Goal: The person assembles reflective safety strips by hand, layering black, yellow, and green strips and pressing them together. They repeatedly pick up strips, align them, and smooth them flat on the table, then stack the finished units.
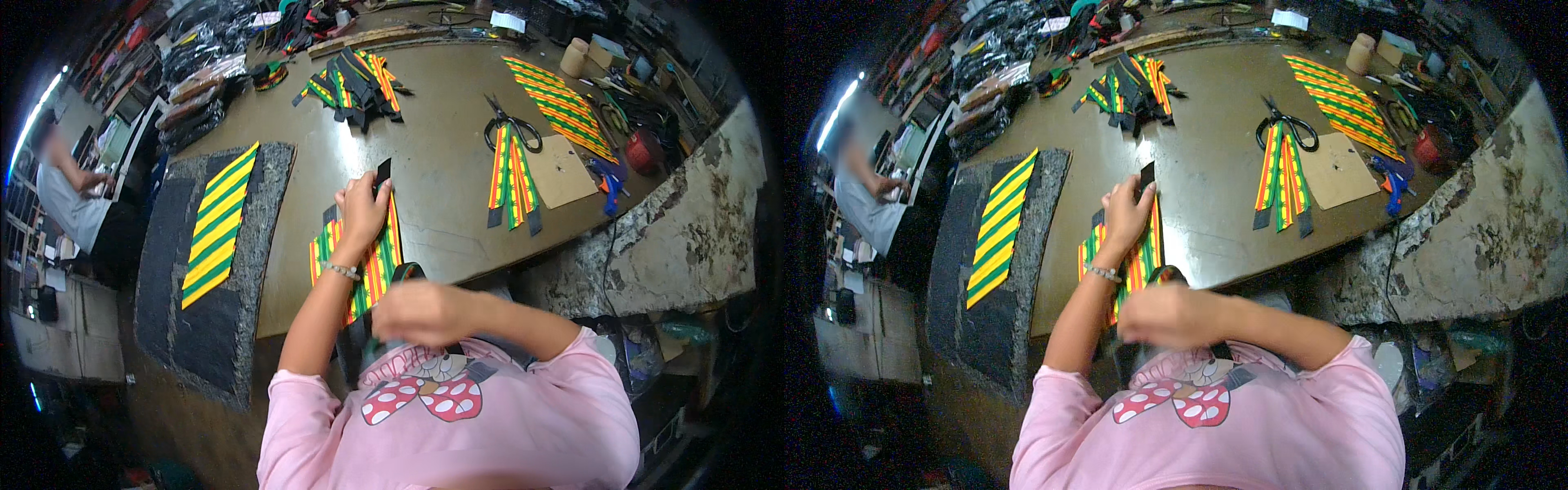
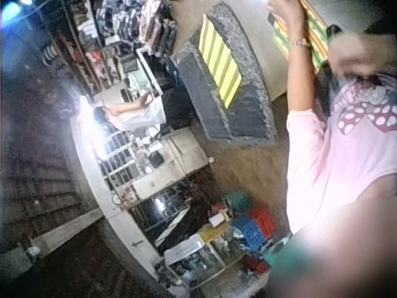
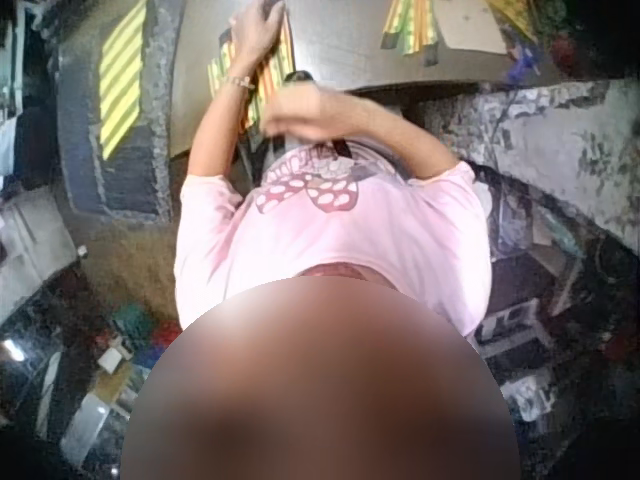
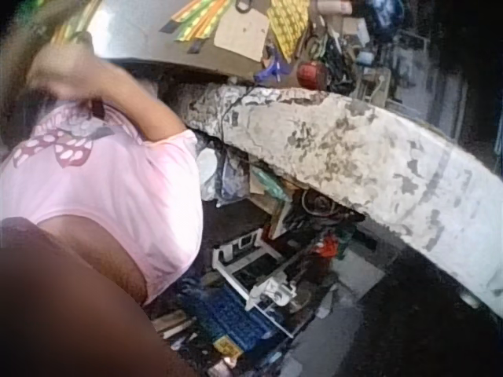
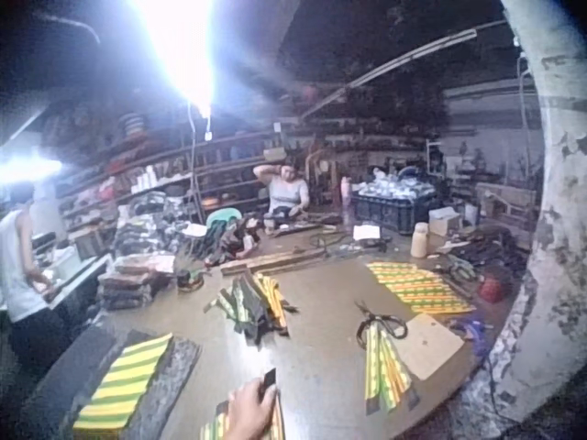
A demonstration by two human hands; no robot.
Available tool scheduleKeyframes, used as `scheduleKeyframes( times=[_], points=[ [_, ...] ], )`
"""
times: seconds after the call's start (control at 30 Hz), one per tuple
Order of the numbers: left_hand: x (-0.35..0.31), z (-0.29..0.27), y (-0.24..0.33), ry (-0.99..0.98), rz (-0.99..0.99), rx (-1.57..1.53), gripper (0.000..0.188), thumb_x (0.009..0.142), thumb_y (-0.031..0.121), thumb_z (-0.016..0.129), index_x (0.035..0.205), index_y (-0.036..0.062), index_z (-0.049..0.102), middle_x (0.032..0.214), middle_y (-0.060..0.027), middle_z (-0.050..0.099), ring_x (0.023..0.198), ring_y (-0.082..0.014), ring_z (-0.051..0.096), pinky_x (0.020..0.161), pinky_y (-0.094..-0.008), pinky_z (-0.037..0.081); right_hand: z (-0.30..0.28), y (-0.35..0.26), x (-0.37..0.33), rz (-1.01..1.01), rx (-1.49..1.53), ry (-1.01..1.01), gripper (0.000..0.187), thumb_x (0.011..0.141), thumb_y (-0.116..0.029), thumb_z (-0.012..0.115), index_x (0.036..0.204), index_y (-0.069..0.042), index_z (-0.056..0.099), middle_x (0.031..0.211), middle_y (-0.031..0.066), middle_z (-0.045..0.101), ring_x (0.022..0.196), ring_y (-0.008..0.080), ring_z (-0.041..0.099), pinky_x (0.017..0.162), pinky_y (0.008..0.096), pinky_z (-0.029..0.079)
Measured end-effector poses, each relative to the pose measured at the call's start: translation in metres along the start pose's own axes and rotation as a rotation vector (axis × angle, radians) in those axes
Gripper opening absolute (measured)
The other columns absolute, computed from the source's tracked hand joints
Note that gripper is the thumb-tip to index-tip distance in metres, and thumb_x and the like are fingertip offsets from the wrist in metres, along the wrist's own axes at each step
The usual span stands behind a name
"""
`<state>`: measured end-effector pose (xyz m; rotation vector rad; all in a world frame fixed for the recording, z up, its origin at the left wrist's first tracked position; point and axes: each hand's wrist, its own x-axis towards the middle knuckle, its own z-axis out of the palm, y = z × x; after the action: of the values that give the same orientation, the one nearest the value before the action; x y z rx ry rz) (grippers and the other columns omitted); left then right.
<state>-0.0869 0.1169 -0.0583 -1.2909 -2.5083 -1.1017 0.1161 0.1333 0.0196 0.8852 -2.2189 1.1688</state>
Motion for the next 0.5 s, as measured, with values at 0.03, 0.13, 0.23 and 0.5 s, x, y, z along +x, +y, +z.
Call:
scheduleKeyframes(
  times=[0.03,0.13,0.23,0.5],
  points=[
    [0.000,0.001,0.001,0.020,0.019,0.047,0.029,0.089,0.027,0.063,0.108,0.0048,0.063,0.095,-0.0139,0.067,0.097,-0.0287,0.059,0.089,-0.0433,0.033,0.000,-0.006,-0.001,-0.016,0.043,-0.005,0.014,0.083,-0.007,0.068,0.094,-0.003,0.062,0.092,0.0091,0.062,0.089,0.0277,0.062,0.080,0.0393,0.050],
    [0.000,0.001,0.007,0.122,0.099,0.113,0.034,0.088,0.026,0.063,0.115,0.0055,0.059,0.112,-0.0167,0.061,0.106,-0.0308,0.055,0.096,-0.0454,0.032,-0.004,-0.007,-0.006,0.066,-0.008,0.196,0.015,0.082,-0.002,0.068,0.096,-0.005,0.065,0.096,0.0084,0.064,0.092,0.0269,0.063,0.084,0.0398,0.049],
    [-0.003,-0.012,0.015,0.214,0.202,0.142,0.035,0.088,0.023,0.062,0.117,0.0046,0.057,0.122,-0.0190,0.055,0.112,-0.0341,0.052,0.101,-0.0469,0.032,-0.017,0.019,-0.009,0.382,-0.105,0.442,0.036,0.084,-0.007,0.069,0.117,-0.002,0.058,0.102,0.0122,0.065,0.095,0.0284,0.063,0.088,0.0389,0.047],
    [-0.070,-0.061,0.015,-0.305,0.298,0.069,0.042,0.094,0.024,0.053,0.129,0.0001,0.051,0.141,-0.0221,0.044,0.136,-0.0412,0.033,0.113,-0.0509,0.025,-0.022,0.071,-0.015,0.645,-0.319,0.372,0.025,0.087,-0.017,0.066,0.103,0.002,0.062,0.094,0.0202,0.064,0.085,0.0358,0.063,0.076,0.0413,0.049]
  ],
)
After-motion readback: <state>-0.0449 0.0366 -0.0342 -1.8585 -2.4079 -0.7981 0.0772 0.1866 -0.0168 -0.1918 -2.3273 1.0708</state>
